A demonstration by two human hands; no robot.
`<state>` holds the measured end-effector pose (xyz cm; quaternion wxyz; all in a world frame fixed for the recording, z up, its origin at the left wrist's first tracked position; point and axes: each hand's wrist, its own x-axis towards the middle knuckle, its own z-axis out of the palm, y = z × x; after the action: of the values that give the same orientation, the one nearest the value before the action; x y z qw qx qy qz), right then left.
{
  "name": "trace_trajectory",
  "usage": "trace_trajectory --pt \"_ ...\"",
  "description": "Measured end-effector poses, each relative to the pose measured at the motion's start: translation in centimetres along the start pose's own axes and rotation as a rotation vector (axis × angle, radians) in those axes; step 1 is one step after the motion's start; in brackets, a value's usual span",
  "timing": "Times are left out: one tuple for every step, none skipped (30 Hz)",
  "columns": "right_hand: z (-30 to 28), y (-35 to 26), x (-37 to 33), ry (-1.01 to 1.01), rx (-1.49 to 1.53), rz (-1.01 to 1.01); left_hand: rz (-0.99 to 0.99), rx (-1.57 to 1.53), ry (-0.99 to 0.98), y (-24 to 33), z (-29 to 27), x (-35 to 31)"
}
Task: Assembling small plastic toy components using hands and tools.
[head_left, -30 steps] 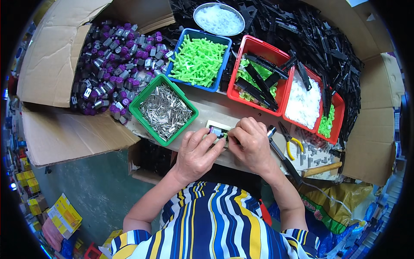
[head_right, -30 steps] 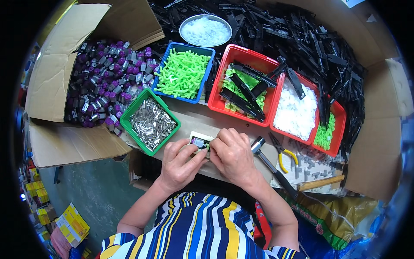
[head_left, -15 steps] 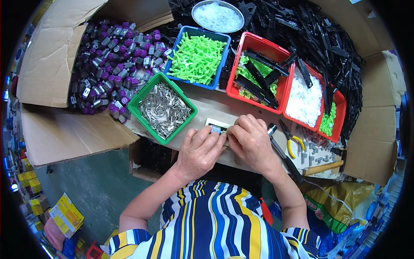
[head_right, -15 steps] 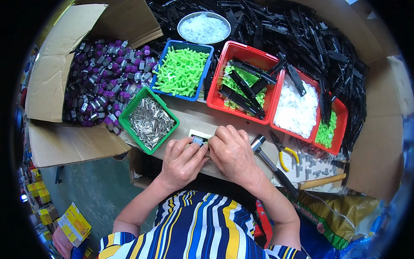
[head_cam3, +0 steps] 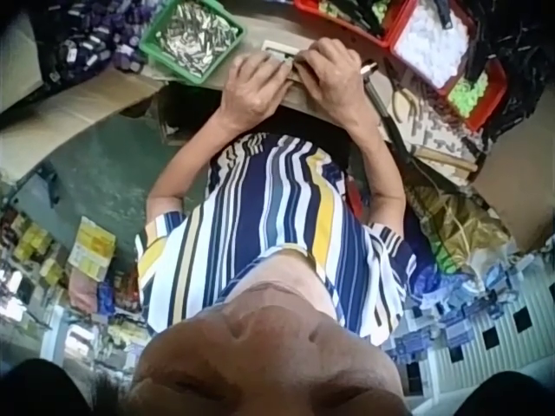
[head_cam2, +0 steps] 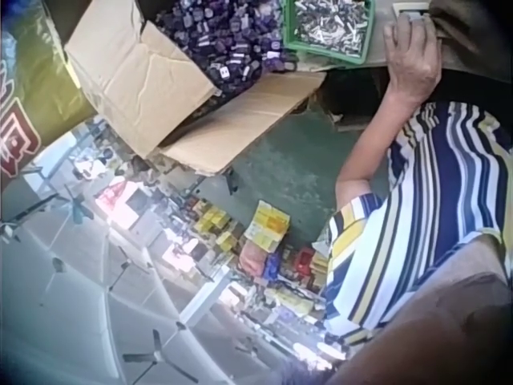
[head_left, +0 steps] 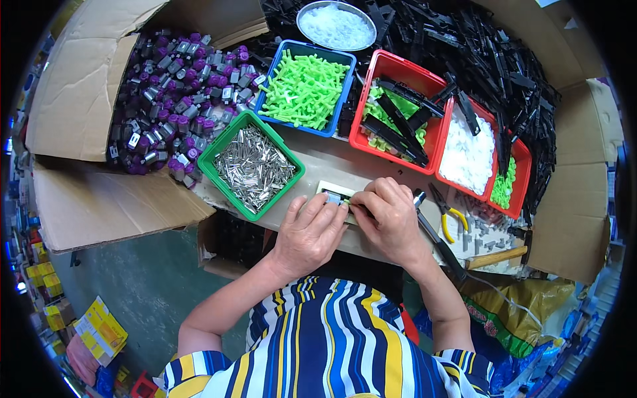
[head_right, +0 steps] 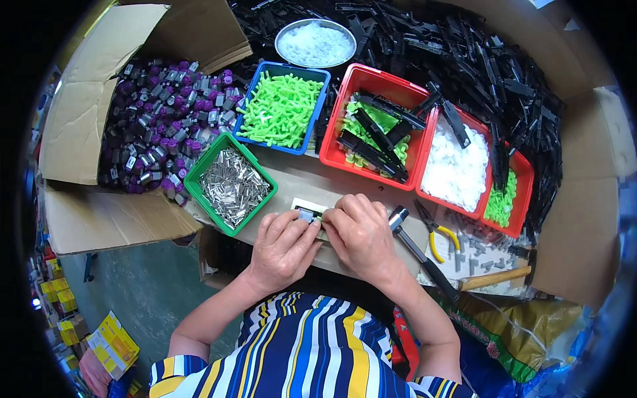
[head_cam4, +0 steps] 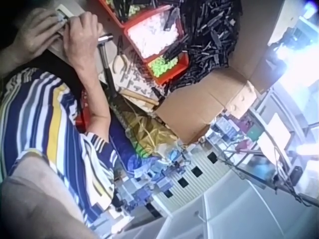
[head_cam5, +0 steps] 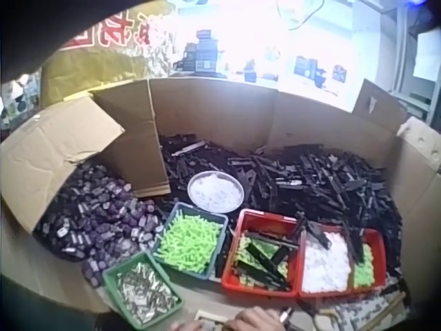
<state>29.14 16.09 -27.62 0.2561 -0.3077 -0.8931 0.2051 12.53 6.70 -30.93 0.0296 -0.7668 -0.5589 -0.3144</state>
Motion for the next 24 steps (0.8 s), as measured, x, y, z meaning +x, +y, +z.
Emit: trace_trajectory --pt "0.05 0.03 -0.03 -0.002 0.0 0.0 -0.001 -0.001 0.0 -0.02 0.04 -0.08" --pt "0.13 0.09 -0.07 -0.004 0.012 0.008 -0.007 -0.014 0.013 -0.05 0.11 -0.16" --pt "0.18 0.13 -0.08 -0.006 0.025 0.015 -0.012 -0.026 0.025 -0.09 0.14 -0.23" --pt "0.2 0.16 -0.07 -0.007 0.025 0.015 -0.013 -0.027 0.025 -0.19 0.11 -0.25" --pt "0.22 0.18 -0.04 -0.005 0.026 0.014 0.0 -0.026 0.033 -0.33 0.02 -0.29" --pt "0.23 0.21 -0.02 -0.003 0.028 0.012 0.014 -0.025 0.041 -0.46 -0.07 -0.33" --pt "0.21 0.26 0.01 -0.004 0.029 0.012 0.013 -0.025 0.04 -0.57 -0.16 -0.43" --pt "0.16 0.34 0.02 0.001 0.048 0.02 0.015 -0.05 0.042 -0.65 -0.25 -0.53" --pt "0.13 0.38 0.05 0.006 0.067 0.029 0.017 -0.076 0.044 -0.71 -0.36 -0.63" --pt "0.15 0.42 0.09 0.006 0.068 0.029 0.017 -0.076 0.044 -0.74 -0.46 -0.71" --pt "0.17 0.45 0.12 0.01 0.077 0.036 0.012 -0.073 0.042 -0.74 -0.57 -0.79" --pt "0.18 0.48 0.15 0.015 0.087 0.043 0.007 -0.072 0.04 -0.76 -0.63 -0.86" --pt "0.16 0.45 0.18 0.016 0.088 0.043 0.008 -0.071 0.04 -0.78 -0.68 -0.94" --pt "0.14 0.4 0.17 0.015 0.092 0.044 0.015 -0.068 0.04 -0.82 -0.68 -1.03" --pt "0.12 0.36 0.15 0.013 0.096 0.046 0.022 -0.065 0.04 -0.83 -0.69 -1.06" --pt "0.14 0.38 0.09 0.014 0.096 0.046 0.023 -0.065 0.04 -0.82 -0.69 -1.06" --pt "0.18 0.43 0.01 0.013 0.103 0.054 0.024 -0.066 0.036 -0.81 -0.7 -1.04" --pt "0.23 0.48 -0.03 0.011 0.111 0.062 0.025 -0.068 0.032 -0.81 -0.7 -1.02" --pt "0.26 0.49 -0.07 0.011 0.111 0.064 0.025 -0.069 0.03 -0.79 -0.65 -0.99" --pt "0.32 0.49 -0.08 0.014 0.129 0.069 0.022 -0.069 0.039 -0.77 -0.59 -0.93" --pt "0.37 0.49 -0.09 0.016 0.147 0.074 0.019 -0.069 0.048 -0.77 -0.55 -0.9" --pt "0.42 0.54 -0.08 0.016 0.148 0.075 0.018 -0.069 0.047 -0.8 -0.46 -0.92" --pt "0.47 0.6 -0.06 0.02 0.147 0.068 0.008 -0.08 0.046 -0.84 -0.36 -0.98" --pt "0.5 0.63 -0.06 0.025 0.147 0.062 -0.003 -0.09 0.046 -0.86 -0.29 -1.05"
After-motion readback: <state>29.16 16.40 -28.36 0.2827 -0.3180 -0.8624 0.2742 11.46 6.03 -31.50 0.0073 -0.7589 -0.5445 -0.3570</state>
